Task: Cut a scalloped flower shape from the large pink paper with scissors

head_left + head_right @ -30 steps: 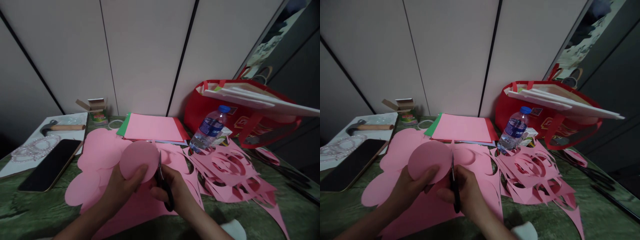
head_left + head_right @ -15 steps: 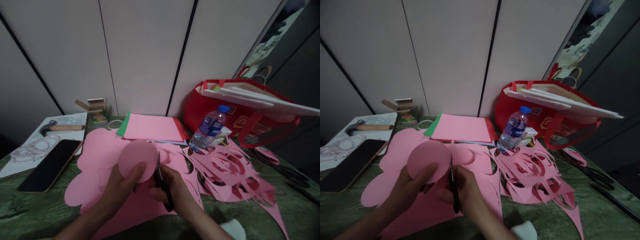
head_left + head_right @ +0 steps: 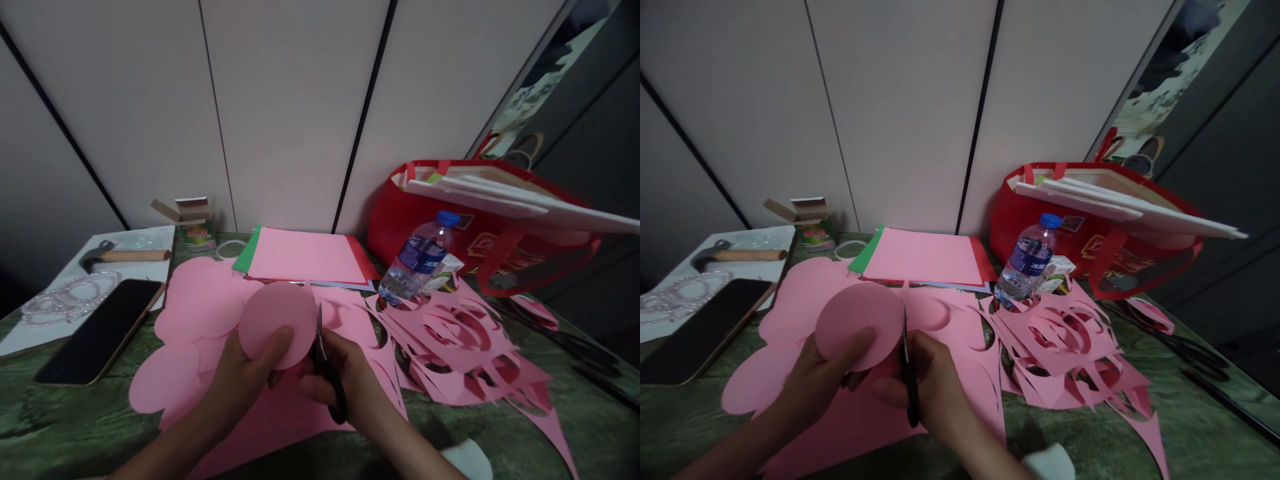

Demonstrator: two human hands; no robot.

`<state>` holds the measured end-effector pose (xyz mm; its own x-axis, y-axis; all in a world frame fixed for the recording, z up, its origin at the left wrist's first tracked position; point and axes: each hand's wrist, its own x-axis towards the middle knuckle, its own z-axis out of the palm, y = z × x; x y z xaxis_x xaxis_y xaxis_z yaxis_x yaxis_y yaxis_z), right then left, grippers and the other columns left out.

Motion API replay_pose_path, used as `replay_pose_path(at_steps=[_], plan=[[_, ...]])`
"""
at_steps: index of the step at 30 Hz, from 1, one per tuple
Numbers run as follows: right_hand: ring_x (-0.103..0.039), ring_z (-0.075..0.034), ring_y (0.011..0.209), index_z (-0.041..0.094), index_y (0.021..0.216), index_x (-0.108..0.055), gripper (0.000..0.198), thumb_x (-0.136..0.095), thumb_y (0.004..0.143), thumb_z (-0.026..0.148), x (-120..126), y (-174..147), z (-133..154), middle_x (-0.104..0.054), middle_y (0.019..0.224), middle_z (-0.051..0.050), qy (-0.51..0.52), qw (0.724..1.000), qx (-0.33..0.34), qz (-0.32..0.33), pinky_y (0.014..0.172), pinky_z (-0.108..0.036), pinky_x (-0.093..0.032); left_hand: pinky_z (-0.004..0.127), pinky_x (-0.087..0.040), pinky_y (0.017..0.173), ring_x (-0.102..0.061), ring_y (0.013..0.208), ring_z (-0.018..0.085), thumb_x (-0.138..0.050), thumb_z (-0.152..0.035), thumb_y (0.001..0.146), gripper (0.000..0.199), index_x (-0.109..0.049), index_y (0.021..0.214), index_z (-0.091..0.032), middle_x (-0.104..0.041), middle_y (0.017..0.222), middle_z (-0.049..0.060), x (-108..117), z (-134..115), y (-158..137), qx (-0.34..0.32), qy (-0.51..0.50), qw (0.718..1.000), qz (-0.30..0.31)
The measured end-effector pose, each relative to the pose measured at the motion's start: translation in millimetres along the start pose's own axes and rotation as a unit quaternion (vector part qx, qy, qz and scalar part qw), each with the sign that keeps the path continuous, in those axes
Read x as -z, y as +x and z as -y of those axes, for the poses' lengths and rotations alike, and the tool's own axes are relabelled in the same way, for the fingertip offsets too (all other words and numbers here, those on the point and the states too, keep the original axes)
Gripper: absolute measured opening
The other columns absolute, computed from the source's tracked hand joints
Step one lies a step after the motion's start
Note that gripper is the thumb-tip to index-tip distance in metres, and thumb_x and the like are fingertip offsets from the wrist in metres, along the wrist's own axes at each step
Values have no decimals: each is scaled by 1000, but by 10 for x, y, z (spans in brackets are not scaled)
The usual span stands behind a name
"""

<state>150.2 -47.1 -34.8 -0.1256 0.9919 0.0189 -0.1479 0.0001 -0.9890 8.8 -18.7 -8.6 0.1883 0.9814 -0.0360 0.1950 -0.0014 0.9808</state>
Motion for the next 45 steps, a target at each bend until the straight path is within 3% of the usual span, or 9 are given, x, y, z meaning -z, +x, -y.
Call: replay_pose_path(at_steps=[22, 28, 38, 45], plan=[[-27, -8, 49, 16, 65, -50, 43, -76, 51, 46, 3, -4, 35, -38, 54, 6, 1, 1000, 14, 10, 45, -21, -21, 21, -32, 37, -39, 34, 9, -54, -39, 70, 38, -44, 38, -19, -41, 32, -4, 0, -34, -21, 4, 17, 1000, -9], [-27, -8, 48, 16, 63, -49, 40, -78, 49, 40, 5, 0, 4, -38, 53, 7, 5, 1000, 0, -2, 44, -21, -22, 22, -31, 37, -36, 33, 9, -55, -40, 69, 42, -42, 35, -20, -39, 30, -5, -23, -67, -36, -1, 30, 998, -49], [-28, -6, 46, 17, 60, -48, 33, -77, 52, 31, 6, -3, -16, -38, 51, 8, 3, 1000, -13, -12, 43, -20, -23, 23, -31, 38, -37, 33, 9, -51, -46, 70, 48, -41, 31, -20, -40, 30, -3, 25, -46, -7, 4, 65, 998, -26], [-30, -6, 43, 17, 59, -48, 35, -77, 50, 34, -8, 3, 6, -37, 47, 9, 4, 1000, -20, -12, 41, -20, -23, 23, -31, 36, -36, 32, 9, -51, -43, 71, 48, -40, 31, -21, -38, 29, -3, 32, -30, 16, -11, 60, 998, -28]])
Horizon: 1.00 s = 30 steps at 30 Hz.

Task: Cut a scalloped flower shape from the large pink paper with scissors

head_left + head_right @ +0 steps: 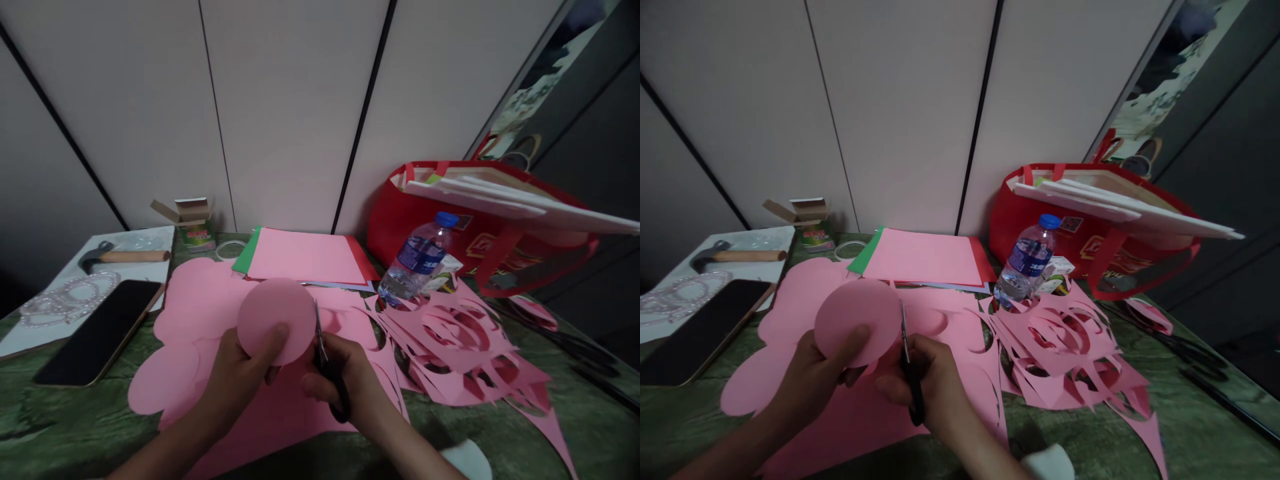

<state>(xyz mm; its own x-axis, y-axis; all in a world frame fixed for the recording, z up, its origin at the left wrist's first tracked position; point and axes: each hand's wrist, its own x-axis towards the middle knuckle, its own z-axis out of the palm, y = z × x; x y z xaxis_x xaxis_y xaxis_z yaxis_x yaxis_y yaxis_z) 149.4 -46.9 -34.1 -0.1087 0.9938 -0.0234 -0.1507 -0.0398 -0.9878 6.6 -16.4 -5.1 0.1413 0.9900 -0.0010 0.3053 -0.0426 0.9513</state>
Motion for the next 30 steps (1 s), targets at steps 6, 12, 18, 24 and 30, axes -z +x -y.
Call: replay_pose_path(at_steps=[6, 12, 18, 24, 30], plan=[[-39, -8, 43, 18, 62, -49, 29, -74, 56, 32, 16, 0, -60, -44, 48, 7, -7, 1000, 7, 12, 41, -20, -29, 22, -31, 36, -36, 32, 9, -50, -45, 71, 48, -39, 31, -21, -37, 30, -4, 3, 17, 2, -2, 8, 1000, -5], [-39, -8, 40, 17, 60, -48, 25, -71, 56, 27, 17, -3, -74, -41, 45, 8, -21, 1000, -2, -2, 39, -20, -29, 22, -29, 36, -35, 32, 9, -50, -44, 71, 48, -37, 31, -21, -36, 30, -4, 7, 5, 16, -3, -3, 1000, -10], [-40, -8, 40, 17, 60, -49, 24, -70, 56, 27, 6, -6, -52, -44, 46, 7, -21, 1000, -10, -5, 39, -20, -32, 22, -28, 37, -33, 33, 8, -51, -42, 72, 48, -36, 31, -21, -35, 30, -5, 15, 13, 0, -13, -3, 1000, -15], [-40, -7, 39, 16, 58, -48, 25, -71, 54, 23, -11, -2, -78, -43, 43, 7, -18, 999, -24, -21, 38, -19, -30, 22, -28, 37, -35, 34, 8, -50, -42, 73, 48, -37, 32, -20, -37, 32, -5, 14, -3, 6, -12, -7, 1000, -20], [-39, -6, 37, 16, 58, -48, 24, -71, 55, 24, -8, -15, -75, -43, 42, 8, -3, 1000, -25, -16, 37, -18, -29, 22, -27, 37, -34, 33, 8, -50, -44, 72, 49, -37, 32, -20, -36, 31, -5, 16, 7, 14, -19, -14, 999, -29]])
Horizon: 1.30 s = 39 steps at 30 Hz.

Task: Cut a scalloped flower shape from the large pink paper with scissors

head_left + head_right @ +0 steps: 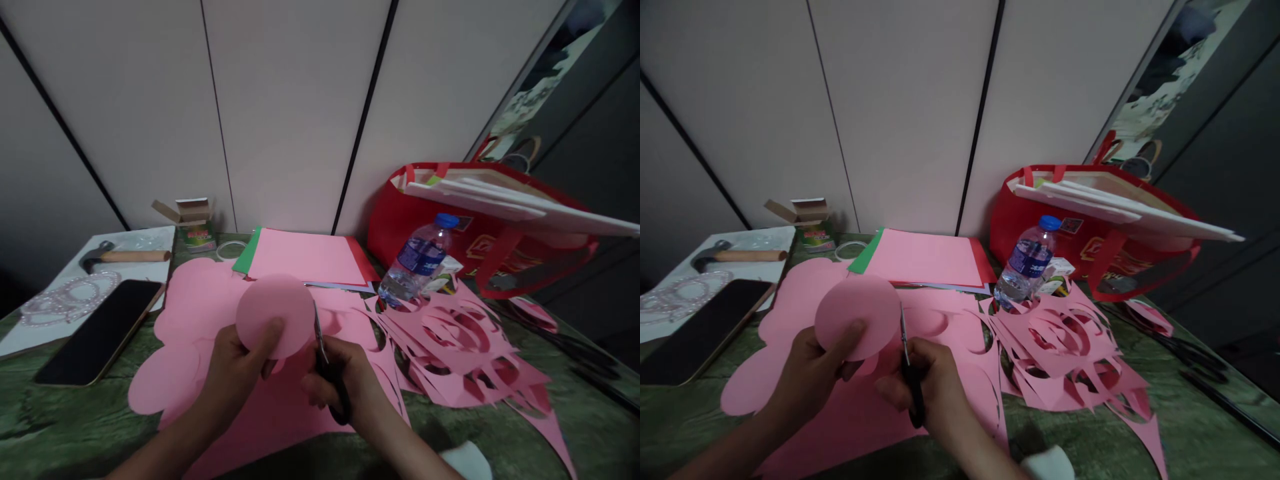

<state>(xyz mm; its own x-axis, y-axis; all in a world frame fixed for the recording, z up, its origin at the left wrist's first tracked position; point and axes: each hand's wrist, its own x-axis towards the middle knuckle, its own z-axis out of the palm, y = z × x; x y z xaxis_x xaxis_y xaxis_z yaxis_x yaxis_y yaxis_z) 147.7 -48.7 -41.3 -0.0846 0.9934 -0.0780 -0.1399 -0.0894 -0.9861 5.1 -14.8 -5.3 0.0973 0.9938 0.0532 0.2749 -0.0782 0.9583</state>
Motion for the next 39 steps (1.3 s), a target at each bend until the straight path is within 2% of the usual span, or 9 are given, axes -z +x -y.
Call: replay_pose_path(at_steps=[8, 14, 23, 28, 32, 34, 37, 39], plan=[[-44, -8, 37, 16, 59, -48, 19, -67, 56, 20, 1, -2, -2, -48, 42, 6, -4, 1000, -3, -8, 36, -17, -32, 21, -27, 37, -34, 33, 7, -52, -44, 70, 47, -36, 32, -20, -35, 31, -6, 6, 13, 12, 3, 20, 1000, -7], [-45, -7, 37, 16, 60, -49, 18, -66, 60, 22, 15, -12, -8, -49, 43, 6, -4, 1000, 8, 13, 37, -17, -33, 21, -29, 38, -34, 34, 7, -54, -44, 69, 48, -36, 32, -20, -36, 31, -6, 17, 19, 19, 7, 43, 999, -11], [-46, -9, 37, 17, 62, -48, 19, -64, 67, 25, 59, 1, 10, -44, 40, 8, 2, 999, 21, -33, 39, -19, -35, 21, -27, 38, -32, 33, 7, -51, -44, 72, 50, -34, 31, -20, -33, 30, -6, 20, 65, 52, -6, 35, 999, 5], [-45, -9, 46, 15, 66, -50, 21, -67, 67, 28, 52, 7, 68, -50, 50, 5, 8, 999, 35, -1, 46, -20, -33, 21, -29, 37, -35, 33, 7, -51, -43, 74, 49, -36, 33, -20, -36, 31, -6, 22, 67, 43, 1, 4, 1000, 8], [-40, -9, 54, 16, 71, -51, 26, -70, 64, 31, 75, -10, 120, -47, 58, 4, 17, 998, 63, 13, 49, -21, -28, 20, -30, 36, -38, 33, 8, -52, -42, 72, 49, -37, 32, -20, -38, 30, -5, 16, 28, 8, -11, 0, 1000, -28], [-37, -10, 54, 16, 72, -51, 30, -72, 62, 34, 83, -24, 136, -44, 59, 5, 17, 997, 69, 41, 49, -21, -27, 20, -31, 35, -38, 32, 8, -52, -41, 71, 48, -38, 31, -20, -39, 30, -5, 9, 7, -12, -16, -1, 999, -36], [-34, -9, 52, 15, 72, -52, 36, -73, 60, 42, 77, -41, 139, -42, 59, 4, 14, 994, 64, 83, 47, -22, -25, 19, -31, 34, -37, 31, 7, -54, -41, 70, 47, -39, 30, -19, -38, 28, -5, 3, 1, -25, -17, 4, 1000, -26], [-33, -9, 52, 14, 71, -52, 39, -73, 58, 44, 69, -45, 132, -41, 59, 4, 9, 994, 60, 86, 47, -22, -24, 19, -31, 33, -37, 31, 7, -55, -41, 69, 46, -41, 32, -19, -39, 29, -5, 5, 17, -24, -13, 3, 1000, -11]])
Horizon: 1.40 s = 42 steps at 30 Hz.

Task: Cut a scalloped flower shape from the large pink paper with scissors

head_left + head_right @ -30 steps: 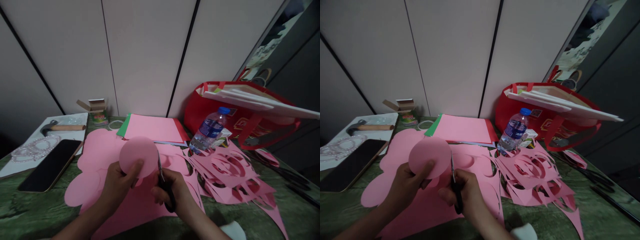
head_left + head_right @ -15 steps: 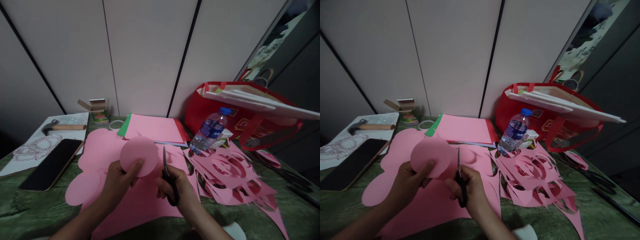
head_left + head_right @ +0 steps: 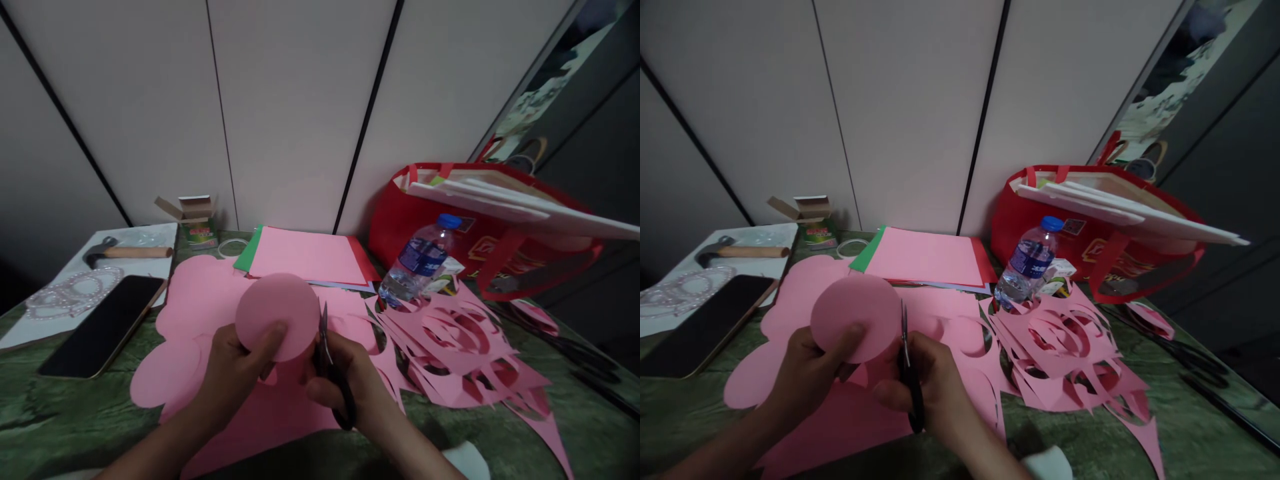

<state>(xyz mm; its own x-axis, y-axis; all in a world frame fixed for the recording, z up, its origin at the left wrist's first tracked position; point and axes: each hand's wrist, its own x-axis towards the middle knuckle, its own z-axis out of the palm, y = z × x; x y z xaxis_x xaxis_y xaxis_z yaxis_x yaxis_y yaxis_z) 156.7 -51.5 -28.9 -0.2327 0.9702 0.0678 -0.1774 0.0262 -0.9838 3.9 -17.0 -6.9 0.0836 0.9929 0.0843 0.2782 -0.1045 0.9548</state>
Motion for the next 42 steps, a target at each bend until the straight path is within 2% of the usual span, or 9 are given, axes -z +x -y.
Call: replay_pose_path(at_steps=[8, 13, 18, 22, 25, 29, 33, 38, 42], plan=[[-33, -10, 53, 16, 70, -51, 32, -71, 62, 41, -9, 3, 34, -40, 59, 5, -9, 1000, 1, -14, 49, -23, -24, 19, -32, 34, -38, 34, 8, -56, -42, 67, 42, -44, 34, -18, -41, 31, -5, 14, 69, 15, 27, -9, 999, 39], [-33, -10, 51, 17, 67, -50, 35, -74, 57, 42, -1, -1, 28, -40, 58, 6, 1, 1000, -10, -22, 47, -22, -24, 20, -33, 34, -38, 34, 8, -57, -42, 67, 41, -45, 35, -18, -41, 32, -4, 12, 61, 4, 27, -4, 999, 45], [-31, -8, 47, 17, 64, -50, 31, -75, 56, 33, -5, 9, 23, -40, 52, 7, -7, 999, -18, -35, 44, -20, -23, 20, -31, 34, -36, 33, 8, -56, -41, 67, 41, -44, 35, -18, -40, 31, -5, 11, 52, 4, 28, 2, 999, 46], [-38, -8, 44, 17, 61, -49, 23, -69, 60, 27, -30, 21, 53, -44, 48, 6, -19, 995, -26, -97, 43, -20, -29, 21, -28, 35, -35, 33, 7, -55, -41, 69, 44, -42, 33, -19, -38, 31, -5, 7, 36, 11, 27, 12, 998, 46], [-44, -10, 48, 18, 65, -51, 18, -67, 62, 26, -57, 20, 71, -49, 52, 5, 10, 989, -3, -150, 46, -21, -34, 21, -27, 36, -34, 33, 7, -48, -45, 74, 51, -38, 31, -20, -36, 30, -5, -8, 18, 6, 14, 24, 998, 51], [-45, -9, 52, 17, 72, -56, 23, -74, 58, 23, -90, 6, 68, -53, 58, 4, 6, 989, 7, -146, 47, -20, -35, 22, -26, 37, -35, 34, 8, -44, -49, 75, 51, -39, 34, -20, -38, 32, -4, -44, 7, -24, 19, 11, 997, 69], [-50, -10, 53, 19, 69, -52, 26, -75, 58, 23, -92, 27, 60, -55, 58, 5, 38, 975, 13, -218, 51, -20, -39, 23, -27, 38, -34, 37, 9, -48, -48, 74, 46, -42, 38, -19, -40, 36, -3, -75, 2, -56, 48, 1, 996, 78], [-48, -10, 51, 19, 71, -54, 30, -78, 53, 23, -64, 49, 38, -53, 57, 5, 42, 979, 4, -199, 48, -20, -37, 23, -28, 39, -36, 39, 9, -48, -48, 75, 43, -43, 43, -19, -42, 38, -3, -90, 3, -62, 51, -1, 993, 103], [-55, -13, 55, 20, 75, -50, 24, -70, 64, 29, -45, 36, 68, -59, 57, 3, 44, 969, 46, -239, 55, -24, -42, 23, -29, 40, -37, 39, 10, -46, -47, 77, 45, -45, 43, -18, -43, 38, -3, -93, 41, -49, 54, -1, 993, 102]])
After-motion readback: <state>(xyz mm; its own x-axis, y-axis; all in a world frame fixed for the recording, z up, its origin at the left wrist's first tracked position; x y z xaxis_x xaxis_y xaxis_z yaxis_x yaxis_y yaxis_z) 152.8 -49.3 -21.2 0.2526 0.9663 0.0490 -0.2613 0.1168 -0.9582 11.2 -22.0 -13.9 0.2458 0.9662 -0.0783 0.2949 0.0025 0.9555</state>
